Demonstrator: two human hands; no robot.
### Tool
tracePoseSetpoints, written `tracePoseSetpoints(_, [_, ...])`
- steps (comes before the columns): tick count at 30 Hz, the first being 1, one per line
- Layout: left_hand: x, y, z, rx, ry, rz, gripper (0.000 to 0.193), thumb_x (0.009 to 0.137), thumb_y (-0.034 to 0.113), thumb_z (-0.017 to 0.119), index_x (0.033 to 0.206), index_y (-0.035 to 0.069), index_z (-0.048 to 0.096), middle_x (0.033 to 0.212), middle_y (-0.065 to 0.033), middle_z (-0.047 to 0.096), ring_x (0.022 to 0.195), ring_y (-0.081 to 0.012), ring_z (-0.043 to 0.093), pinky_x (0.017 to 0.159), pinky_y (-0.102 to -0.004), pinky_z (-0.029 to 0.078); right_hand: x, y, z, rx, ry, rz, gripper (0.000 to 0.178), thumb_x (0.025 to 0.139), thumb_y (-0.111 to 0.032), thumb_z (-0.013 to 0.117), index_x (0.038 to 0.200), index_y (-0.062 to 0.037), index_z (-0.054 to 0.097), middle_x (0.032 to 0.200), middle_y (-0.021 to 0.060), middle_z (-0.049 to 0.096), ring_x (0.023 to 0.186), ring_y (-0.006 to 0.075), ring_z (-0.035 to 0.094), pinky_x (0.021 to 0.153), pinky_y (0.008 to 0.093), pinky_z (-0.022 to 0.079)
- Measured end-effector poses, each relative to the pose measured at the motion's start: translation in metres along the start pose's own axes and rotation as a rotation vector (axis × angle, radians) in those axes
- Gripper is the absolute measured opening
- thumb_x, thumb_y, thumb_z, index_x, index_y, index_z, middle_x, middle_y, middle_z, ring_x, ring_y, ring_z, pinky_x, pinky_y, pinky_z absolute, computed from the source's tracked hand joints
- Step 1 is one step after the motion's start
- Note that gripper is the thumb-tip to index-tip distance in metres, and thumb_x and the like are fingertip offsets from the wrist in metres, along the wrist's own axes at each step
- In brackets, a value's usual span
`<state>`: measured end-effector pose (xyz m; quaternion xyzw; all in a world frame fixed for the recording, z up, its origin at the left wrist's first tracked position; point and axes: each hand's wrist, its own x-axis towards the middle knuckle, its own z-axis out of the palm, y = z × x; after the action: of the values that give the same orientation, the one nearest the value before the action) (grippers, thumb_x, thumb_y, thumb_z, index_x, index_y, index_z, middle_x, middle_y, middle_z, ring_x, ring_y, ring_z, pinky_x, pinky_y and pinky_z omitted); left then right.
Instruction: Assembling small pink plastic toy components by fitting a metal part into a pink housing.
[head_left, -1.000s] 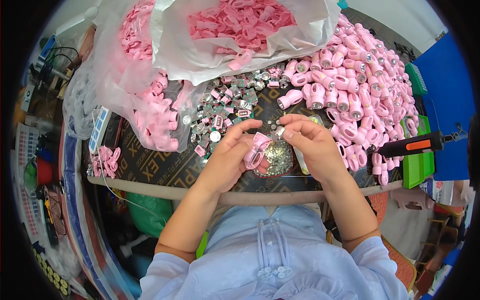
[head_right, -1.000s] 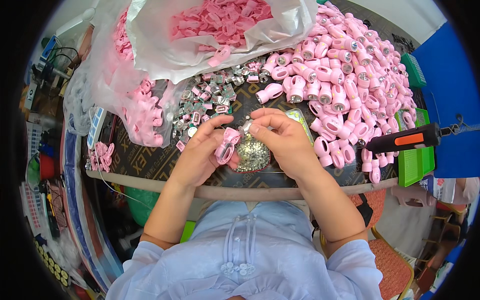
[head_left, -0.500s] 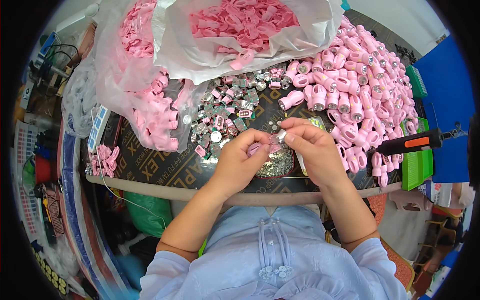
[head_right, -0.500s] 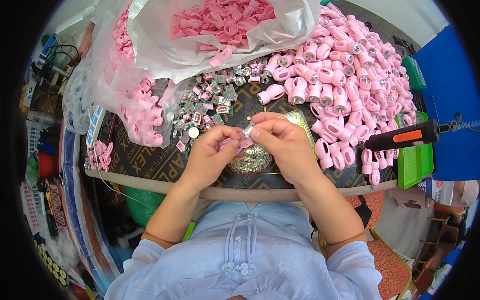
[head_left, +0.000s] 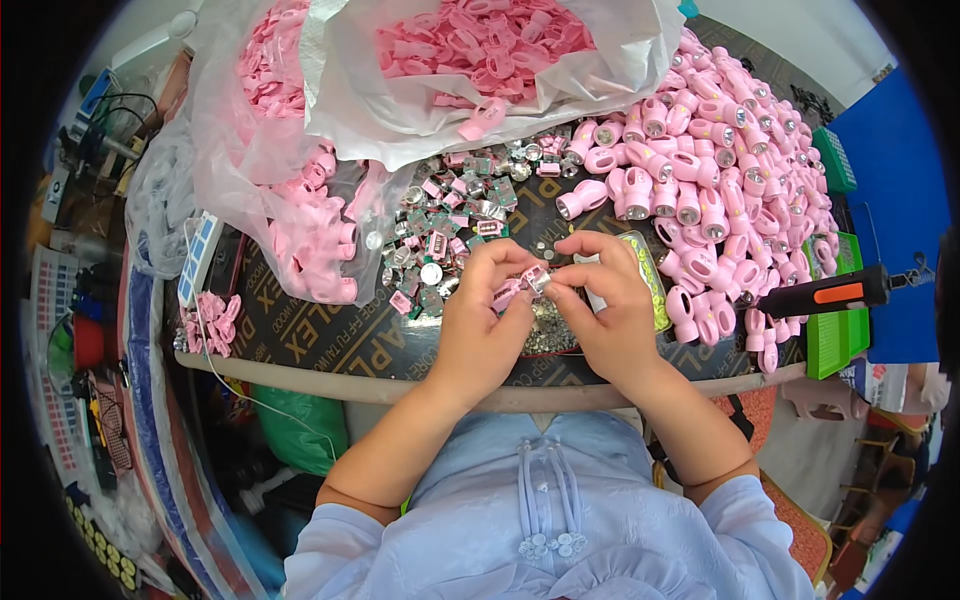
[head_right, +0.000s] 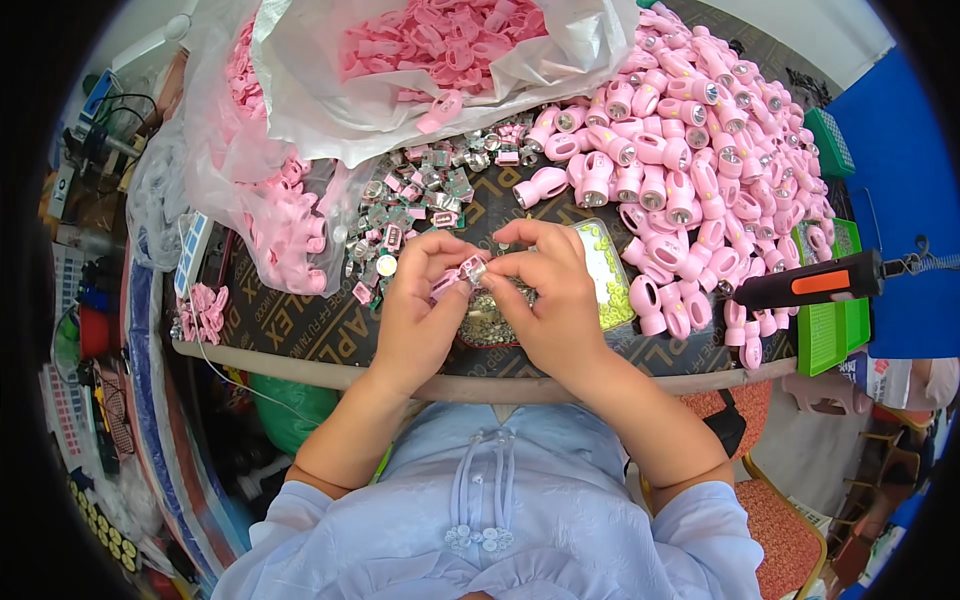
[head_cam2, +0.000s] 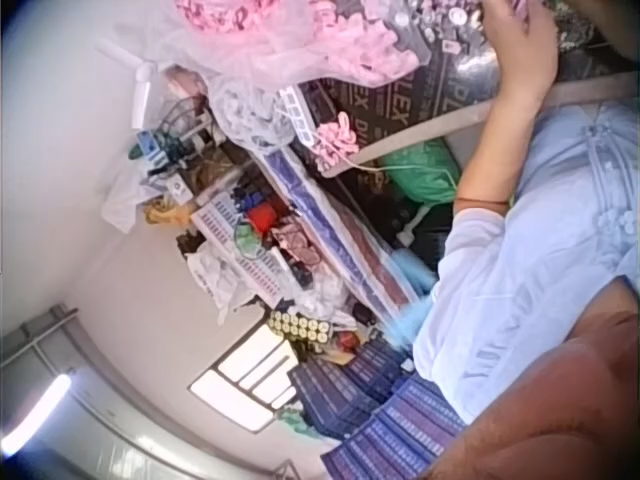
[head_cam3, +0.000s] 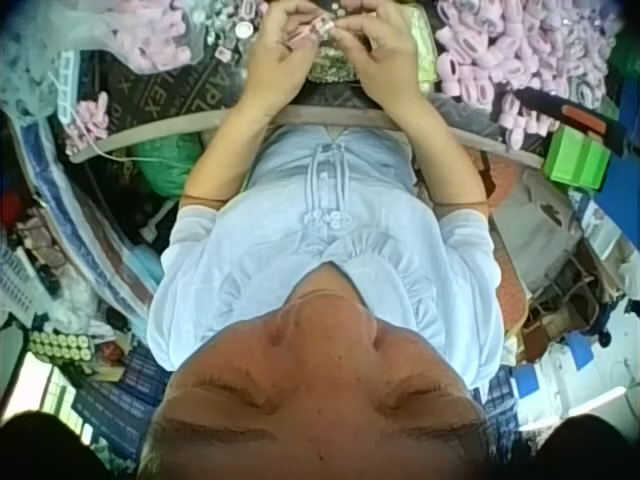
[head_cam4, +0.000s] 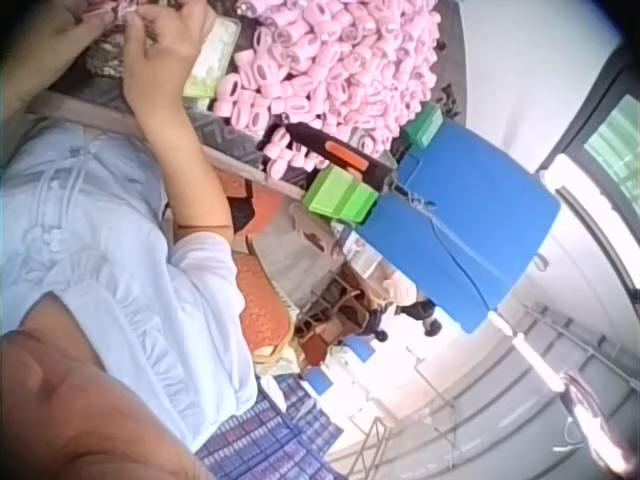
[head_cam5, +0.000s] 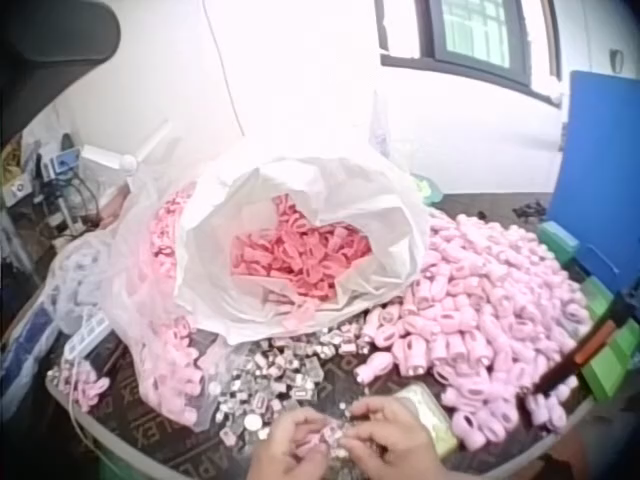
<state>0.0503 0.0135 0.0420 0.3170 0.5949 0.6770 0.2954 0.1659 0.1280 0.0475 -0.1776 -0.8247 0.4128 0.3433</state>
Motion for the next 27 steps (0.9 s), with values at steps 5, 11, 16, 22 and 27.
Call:
tracePoseSetpoints(5, [-0.006, 0.000, -0.005, 0.188, -0.079, -0.022, 0.032, 0.093, -0.006, 0.052, 0.124, 0.002, 0.056, 0.114, -0.0087, 0.064, 0.101, -0.0134, 0.061, 0.090, -0.0267, 0.048, -0.003, 0.004, 0.005, -0.220, 0.045, -0.127, 0.013, 0.078, -0.005, 0.075, 0.089, -0.0061, 0.068, 0.111, 0.0104, 0.064, 0.106, 0.0329, 0.056, 0.090, 0.0430, 0.044])
tracePoseSetpoints(11, [0.000, 0.002, -0.010, 0.334, -0.121, 0.061, 0.024, 0.091, 0.003, 0.066, 0.114, 0.000, 0.062, 0.107, -0.0095, 0.068, 0.095, -0.0145, 0.065, 0.082, -0.0301, 0.053, -0.009, 0.004, 0.009, -0.214, 0.032, -0.123, 0.013, 0.079, -0.004, 0.074, 0.090, -0.0054, 0.068, 0.111, 0.0104, 0.064, 0.102, 0.0331, 0.057, 0.088, 0.0428, 0.045])
tracePoseSetpoints(16, [0.011, -0.011, -0.026, 0.024, -0.188, -0.128, 0.023, 0.092, 0.002, 0.069, 0.114, 0.003, 0.063, 0.107, -0.0035, 0.067, 0.097, -0.0096, 0.063, 0.086, -0.0248, 0.051, -0.005, 0.001, -0.006, -0.102, -0.066, -0.043, 0.025, 0.080, -0.002, 0.074, 0.105, -0.0066, 0.072, 0.114, 0.0119, 0.065, 0.104, 0.0322, 0.059, 0.090, 0.0406, 0.048])
tracePoseSetpoints(22, [0.009, -0.011, -0.037, -0.070, -0.152, -0.198, 0.024, 0.092, 0.000, 0.068, 0.115, 0.002, 0.061, 0.106, -0.0033, 0.066, 0.096, -0.0078, 0.062, 0.083, -0.0231, 0.050, 0.023, 0.038, -0.079, -0.663, -0.104, -0.075, 0.011, 0.072, -0.002, 0.075, 0.082, -0.0080, 0.073, 0.092, 0.0068, 0.063, 0.089, 0.0285, 0.057, 0.080, 0.0412, 0.049])
tracePoseSetpoints(27, [0.011, -0.008, -0.029, -0.201, -0.176, -0.280, 0.026, 0.095, 0.003, 0.065, 0.120, 0.003, 0.057, 0.106, -0.0033, 0.065, 0.091, -0.0079, 0.061, 0.079, -0.0225, 0.050, 0.022, 0.046, -0.077, -0.894, -0.275, -0.189, 0.005, 0.069, -0.005, 0.073, 0.074, -0.0064, 0.072, 0.084, 0.0057, 0.058, 0.087, 0.0268, 0.054, 0.078, 0.0395, 0.047])
